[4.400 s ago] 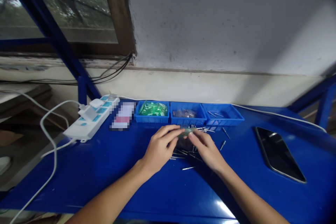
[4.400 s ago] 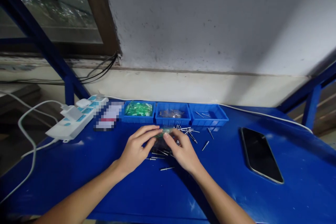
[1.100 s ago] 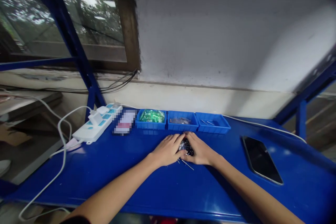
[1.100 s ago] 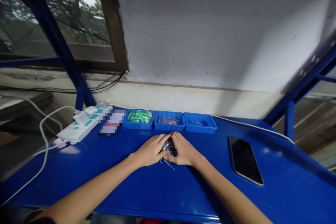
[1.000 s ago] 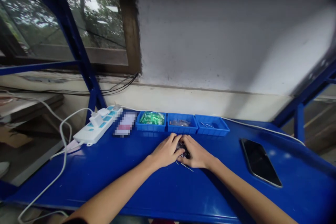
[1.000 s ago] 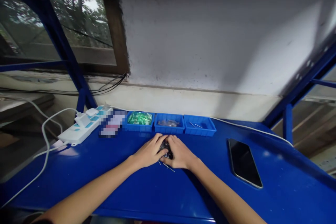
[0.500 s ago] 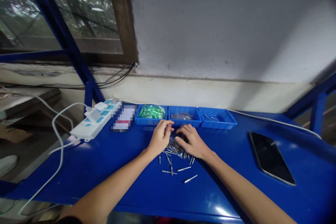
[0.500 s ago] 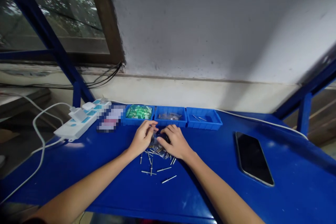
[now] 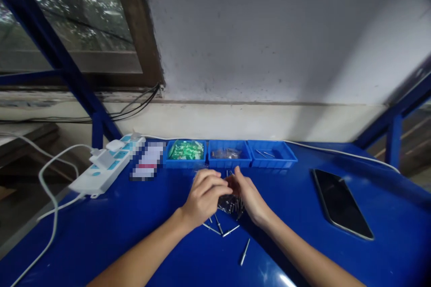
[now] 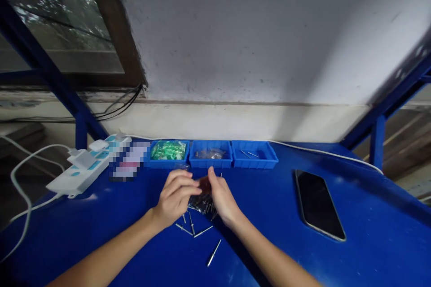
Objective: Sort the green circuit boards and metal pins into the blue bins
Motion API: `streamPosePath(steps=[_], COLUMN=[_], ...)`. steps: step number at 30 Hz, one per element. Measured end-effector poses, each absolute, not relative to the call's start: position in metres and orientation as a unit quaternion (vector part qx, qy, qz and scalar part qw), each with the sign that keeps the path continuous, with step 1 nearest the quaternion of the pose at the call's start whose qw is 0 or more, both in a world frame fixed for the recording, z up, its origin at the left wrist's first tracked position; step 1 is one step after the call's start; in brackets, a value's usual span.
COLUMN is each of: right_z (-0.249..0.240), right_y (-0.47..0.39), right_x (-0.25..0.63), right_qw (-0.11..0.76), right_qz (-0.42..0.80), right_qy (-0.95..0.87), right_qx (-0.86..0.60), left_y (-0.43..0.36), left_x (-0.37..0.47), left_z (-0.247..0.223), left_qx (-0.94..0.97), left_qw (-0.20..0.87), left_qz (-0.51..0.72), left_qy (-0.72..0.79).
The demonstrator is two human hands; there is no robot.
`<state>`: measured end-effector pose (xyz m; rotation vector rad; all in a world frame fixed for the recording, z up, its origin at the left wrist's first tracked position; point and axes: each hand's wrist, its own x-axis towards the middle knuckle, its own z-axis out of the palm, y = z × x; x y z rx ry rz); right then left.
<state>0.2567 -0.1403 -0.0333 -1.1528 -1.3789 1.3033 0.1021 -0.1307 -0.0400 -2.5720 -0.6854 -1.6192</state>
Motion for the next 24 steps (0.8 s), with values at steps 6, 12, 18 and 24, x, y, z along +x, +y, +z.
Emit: streamPosePath(steps=[6, 12, 18, 24], right_z=[-0.035, -0.041, -0.038, -0.039], right_y=[-0.147, -0.135, -0.143, -0.154], right_x=[0.255, 0.268, 0.270, 0.265], right_qw=[0.472, 0.540, 0.516, 0.512], right_qz=[0.632, 0.417, 0.269, 0.134], right_qy=[-0.451, -0.539, -0.638, -0.746], right_qx=[-0.417, -0.494, -0.504, -0.403], left_y=[-0.147, -0.138, -0.128, -0.133], left_x=[0.111, 0.099, 0.090, 0.101], left_z=[-0.038, -0.035, -0.034, -0.037], left_qx=[-0.863, -0.824, -0.770, -0.579], left_qw=[-0.013, -0.094, -0.173, -0.550], left_qz=[-0.477, -0.500, -0.483, -0.455], left_qy=[-0.165, -0.248, -0.380, -0.395])
